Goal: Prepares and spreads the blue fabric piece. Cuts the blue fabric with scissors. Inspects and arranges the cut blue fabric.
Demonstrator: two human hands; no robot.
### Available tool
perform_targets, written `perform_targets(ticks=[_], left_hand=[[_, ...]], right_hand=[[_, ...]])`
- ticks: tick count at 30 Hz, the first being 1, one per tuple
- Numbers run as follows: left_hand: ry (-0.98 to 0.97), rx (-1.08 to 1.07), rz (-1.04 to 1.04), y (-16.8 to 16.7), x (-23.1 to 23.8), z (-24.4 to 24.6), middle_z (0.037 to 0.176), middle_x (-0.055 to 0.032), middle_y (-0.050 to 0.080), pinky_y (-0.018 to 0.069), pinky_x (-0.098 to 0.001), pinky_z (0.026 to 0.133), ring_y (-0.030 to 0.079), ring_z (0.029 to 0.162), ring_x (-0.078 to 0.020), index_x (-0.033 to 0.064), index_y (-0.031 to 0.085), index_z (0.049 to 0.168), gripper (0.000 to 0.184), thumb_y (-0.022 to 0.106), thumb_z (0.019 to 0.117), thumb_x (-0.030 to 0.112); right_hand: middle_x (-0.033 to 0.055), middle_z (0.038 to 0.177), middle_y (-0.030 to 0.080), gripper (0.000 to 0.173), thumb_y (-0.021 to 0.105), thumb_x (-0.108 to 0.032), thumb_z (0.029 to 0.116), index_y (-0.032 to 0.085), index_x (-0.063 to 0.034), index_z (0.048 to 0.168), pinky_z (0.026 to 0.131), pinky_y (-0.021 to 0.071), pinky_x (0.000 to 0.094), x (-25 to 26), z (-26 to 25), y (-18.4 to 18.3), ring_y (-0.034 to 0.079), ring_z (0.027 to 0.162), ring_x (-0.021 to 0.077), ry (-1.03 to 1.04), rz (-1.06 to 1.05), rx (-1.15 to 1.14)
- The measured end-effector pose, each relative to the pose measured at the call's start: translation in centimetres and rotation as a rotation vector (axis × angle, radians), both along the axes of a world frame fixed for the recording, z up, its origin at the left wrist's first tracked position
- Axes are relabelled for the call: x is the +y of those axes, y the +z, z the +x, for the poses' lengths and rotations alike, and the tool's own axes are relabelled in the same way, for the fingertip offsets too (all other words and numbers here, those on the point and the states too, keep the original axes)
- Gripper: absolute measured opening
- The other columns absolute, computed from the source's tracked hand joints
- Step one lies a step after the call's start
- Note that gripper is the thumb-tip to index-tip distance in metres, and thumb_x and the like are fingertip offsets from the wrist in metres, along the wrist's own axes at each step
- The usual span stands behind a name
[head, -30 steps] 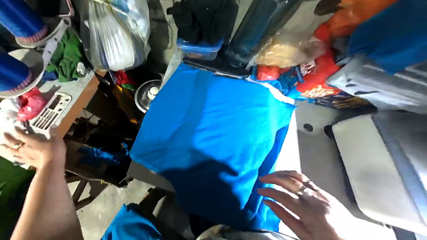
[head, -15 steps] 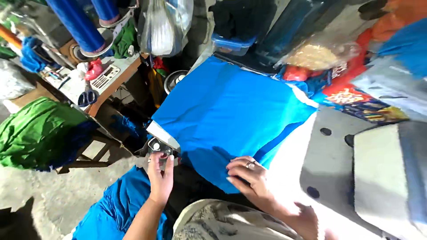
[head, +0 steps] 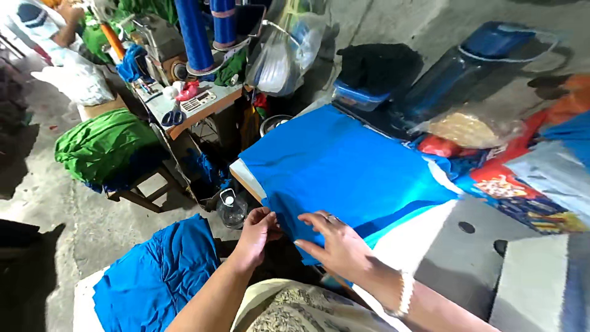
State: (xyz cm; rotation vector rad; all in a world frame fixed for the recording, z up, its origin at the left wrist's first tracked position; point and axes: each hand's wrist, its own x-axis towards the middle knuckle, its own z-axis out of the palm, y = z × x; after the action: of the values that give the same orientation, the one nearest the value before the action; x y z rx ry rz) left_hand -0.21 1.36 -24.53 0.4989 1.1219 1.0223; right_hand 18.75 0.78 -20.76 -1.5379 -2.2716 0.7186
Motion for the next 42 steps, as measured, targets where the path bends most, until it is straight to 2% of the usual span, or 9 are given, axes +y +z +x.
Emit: perform_targets(ticks=[5,9,12,18,23,29,32,36,42], left_hand=[[-0.105,0.023,0.052,1.0,-0.4,0.8,0.097,-0.0082,0.066,0.0584,-0.0319,0.078,0.067,0.081,-0.0141,-0.0023,0.058,0.125,0.029,0.042,0.1109,0.018],[-0.185,0.024,0.078,0.8,-0.4,0.6,0.103,-0.0086,0.067,0.0575,-0.0298,0.078,0.067,0.082,-0.0129,-0.0035,0.058,0.127,0.032,0.04,0.1109,0.018],[-0.183,0.007,0.057,0.3,-0.3,0.3,0.099,-0.0086,0.066,0.0584,-0.0308,0.078,0.068,0.082,-0.0146,-0.0024,0.056,0.12,0.021,0.046,0.1088,0.013],[-0.221,0.161,0.072,-0.1,0.1,-0.1,0.096,-0.0086,0.064,0.0564,-0.0293,0.076,0.066,0.081,-0.0133,-0.0012,0.053,0.115,0.015,0.057,0.1034,0.007],[-0.081,0.676,0.565,-1.3,-0.2,-0.1,0.104,-0.0178,0.068,0.0566,-0.0386,0.085,0.068,0.092,-0.0218,-0.0065,0.065,0.112,0.023,0.063,0.0957,0.01],[-0.219,0.248,0.333,1.8,0.3,1.2,0.11,-0.0145,0.066,0.0564,-0.0324,0.088,0.067,0.096,-0.0154,-0.008,0.056,0.128,0.03,0.057,0.1023,0.009],[-0.225,0.054,0.113,2.4,0.5,1.9,0.098,-0.0087,0.067,0.0595,-0.0294,0.076,0.069,0.082,-0.0128,-0.0051,0.058,0.119,0.021,0.054,0.1061,0.012],[-0.224,0.065,0.066,1.9,0.6,1.8,0.087,-0.0055,0.066,0.058,-0.0268,0.072,0.067,0.075,-0.0101,-0.0013,0.058,0.106,0.013,0.061,0.103,0.011],[-0.225,0.067,0.041,1.7,0.7,1.4,0.089,-0.006,0.065,0.0581,-0.0269,0.072,0.066,0.076,-0.0104,-0.0018,0.057,0.106,0.016,0.067,0.0985,0.008]], right_hand=[[0.0203,0.136,0.06,0.057,0.076,-0.025,0.09,0.057,-0.0052,0.14,0.105,0.0467,0.055,2.4,-4.4,1.6,0.056,0.129,0.0376,-0.139,-0.283,-0.242],[0.0206,0.106,0.07,0.024,0.068,-0.014,0.0984,0.068,0.0012,0.118,0.091,0.0528,0.0545,4.0,-3.1,0.9,0.068,0.101,0.0351,-0.257,-0.356,-0.035],[0.0129,0.086,0.065,0.015,0.066,-0.012,0.1003,0.066,0.0022,0.106,0.071,0.0527,0.0392,4.8,-0.7,-0.1,0.062,0.076,0.0206,-0.321,-0.476,0.283],[0.0087,0.083,0.063,0.011,0.055,-0.004,0.1039,0.062,-0.0004,0.097,0.065,0.054,0.0311,4.8,0.0,0.1,0.063,0.071,0.0157,-0.46,-0.61,0.599],[0.0076,0.081,0.065,0.016,0.048,-0.004,0.1066,0.059,-0.0019,0.095,0.066,0.0566,0.0292,5.0,0.7,0.4,0.065,0.07,0.0142,-0.516,-0.695,0.728],[0.0074,0.081,0.064,0.012,0.056,0.0,0.1017,0.062,-0.0018,0.092,0.066,0.0554,0.0283,4.4,0.3,0.6,0.064,0.071,0.014,-0.495,-0.585,0.715],[0.0051,0.078,0.066,0.004,0.066,0.002,0.0947,0.065,-0.0013,0.093,0.061,0.0526,0.0259,3.8,-0.1,0.8,0.062,0.066,0.0114,-0.386,-0.519,0.573],[0.0031,0.081,0.068,0.006,0.073,-0.001,0.0887,0.068,-0.0036,0.091,0.066,0.0539,0.0266,3.0,-0.9,0.1,0.065,0.073,0.0098,-0.307,-0.445,0.479],[0.0047,0.087,0.067,0.009,0.061,0.001,0.0982,0.069,-0.0031,0.096,0.067,0.0534,0.0271,3.2,-1.2,0.9,0.064,0.076,0.0117,-0.356,-0.62,0.503]])
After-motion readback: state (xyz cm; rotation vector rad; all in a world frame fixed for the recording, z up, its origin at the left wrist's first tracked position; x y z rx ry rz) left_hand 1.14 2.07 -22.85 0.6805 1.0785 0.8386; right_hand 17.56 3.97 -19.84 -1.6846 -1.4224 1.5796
